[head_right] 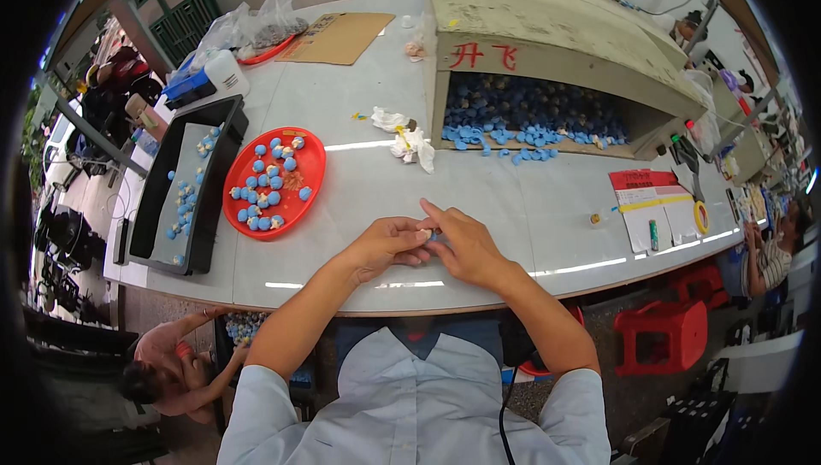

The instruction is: The person applies adhesive from a bottle onto figurine head pieces and attaches hair pieces to them by hand.

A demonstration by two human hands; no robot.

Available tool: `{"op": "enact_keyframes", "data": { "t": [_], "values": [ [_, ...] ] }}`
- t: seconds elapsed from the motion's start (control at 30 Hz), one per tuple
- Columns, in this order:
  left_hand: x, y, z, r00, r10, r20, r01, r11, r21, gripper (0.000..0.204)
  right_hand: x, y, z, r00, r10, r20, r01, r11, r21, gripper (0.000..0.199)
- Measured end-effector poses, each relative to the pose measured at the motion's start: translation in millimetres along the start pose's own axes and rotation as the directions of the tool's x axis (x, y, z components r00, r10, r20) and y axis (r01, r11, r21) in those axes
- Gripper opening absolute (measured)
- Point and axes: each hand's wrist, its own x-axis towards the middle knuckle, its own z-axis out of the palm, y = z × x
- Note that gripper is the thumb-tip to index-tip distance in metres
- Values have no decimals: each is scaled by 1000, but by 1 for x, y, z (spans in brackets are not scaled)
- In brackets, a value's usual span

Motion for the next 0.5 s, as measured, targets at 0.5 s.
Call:
{"op": "enact_keyframes", "data": {
  "t": [0.5],
  "values": [
    [24,25,-5,998,-57,4,56,992,111,23,-162,112,-113,403,248,-881,-833,498,-241,55]
  ]
}}
